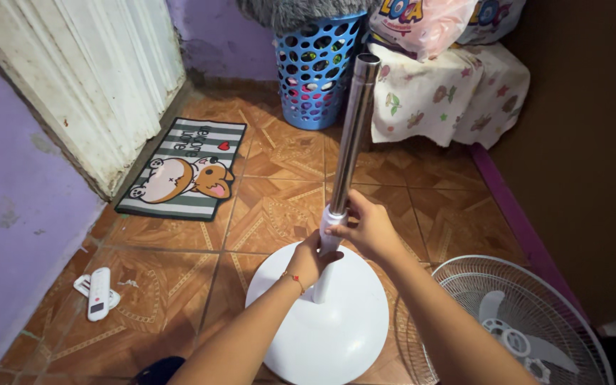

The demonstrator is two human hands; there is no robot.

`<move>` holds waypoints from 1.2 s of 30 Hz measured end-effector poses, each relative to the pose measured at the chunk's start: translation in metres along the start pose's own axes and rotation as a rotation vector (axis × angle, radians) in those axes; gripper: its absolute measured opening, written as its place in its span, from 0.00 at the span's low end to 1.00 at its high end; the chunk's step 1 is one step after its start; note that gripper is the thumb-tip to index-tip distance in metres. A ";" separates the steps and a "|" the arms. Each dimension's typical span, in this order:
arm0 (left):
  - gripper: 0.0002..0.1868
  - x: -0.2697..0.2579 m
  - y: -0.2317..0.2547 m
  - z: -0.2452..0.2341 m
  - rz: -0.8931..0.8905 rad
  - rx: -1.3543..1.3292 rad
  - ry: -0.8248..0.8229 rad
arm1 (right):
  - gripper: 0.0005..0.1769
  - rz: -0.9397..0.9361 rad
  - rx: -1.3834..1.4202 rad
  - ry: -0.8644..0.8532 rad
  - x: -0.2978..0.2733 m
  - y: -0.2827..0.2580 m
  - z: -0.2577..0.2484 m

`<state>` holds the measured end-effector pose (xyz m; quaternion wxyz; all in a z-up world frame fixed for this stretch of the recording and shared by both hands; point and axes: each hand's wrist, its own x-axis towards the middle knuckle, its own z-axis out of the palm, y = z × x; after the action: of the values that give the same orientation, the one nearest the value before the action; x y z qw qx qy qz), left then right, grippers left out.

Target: The person assembles a standing electric fan by inserting the metal pole into the base, securing it with a knob, and attaching the motor housing to the pole.

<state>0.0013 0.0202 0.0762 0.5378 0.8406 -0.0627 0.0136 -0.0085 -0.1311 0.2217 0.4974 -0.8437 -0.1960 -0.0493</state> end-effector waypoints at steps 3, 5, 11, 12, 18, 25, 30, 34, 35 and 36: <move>0.29 0.002 0.002 0.002 0.043 -0.144 0.003 | 0.30 0.014 0.044 0.006 -0.002 0.000 0.001; 0.28 0.002 0.001 0.003 0.020 -0.082 -0.010 | 0.31 0.005 0.036 0.014 -0.003 0.001 0.001; 0.28 0.004 -0.001 0.004 -0.003 -0.008 -0.015 | 0.31 0.004 0.075 0.005 -0.003 0.011 0.003; 0.28 0.004 -0.001 0.003 0.014 -0.001 -0.015 | 0.31 0.006 0.070 0.008 -0.002 0.012 0.004; 0.29 0.009 -0.007 0.009 0.005 0.021 0.002 | 0.29 0.011 0.088 0.031 -0.003 0.022 0.008; 0.37 0.005 0.021 0.000 -0.002 0.025 0.017 | 0.30 0.083 0.008 0.063 -0.003 0.008 0.005; 0.46 0.007 0.072 -0.022 0.152 -0.204 0.160 | 0.31 -0.132 0.242 0.175 0.016 -0.026 -0.012; 0.25 0.013 0.095 -0.038 0.049 -0.058 0.053 | 0.23 -0.137 0.549 0.190 0.036 -0.057 -0.016; 0.24 0.013 0.096 -0.039 0.028 -0.060 0.035 | 0.21 -0.128 0.553 0.218 0.042 -0.064 -0.016; 0.23 0.012 0.097 -0.039 0.007 -0.062 0.016 | 0.19 -0.120 0.557 0.246 0.047 -0.070 -0.015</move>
<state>0.0032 0.0140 0.1810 0.5638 0.8233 -0.0616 0.0204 0.0101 -0.1009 0.3003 0.7257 -0.6495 -0.1897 -0.1248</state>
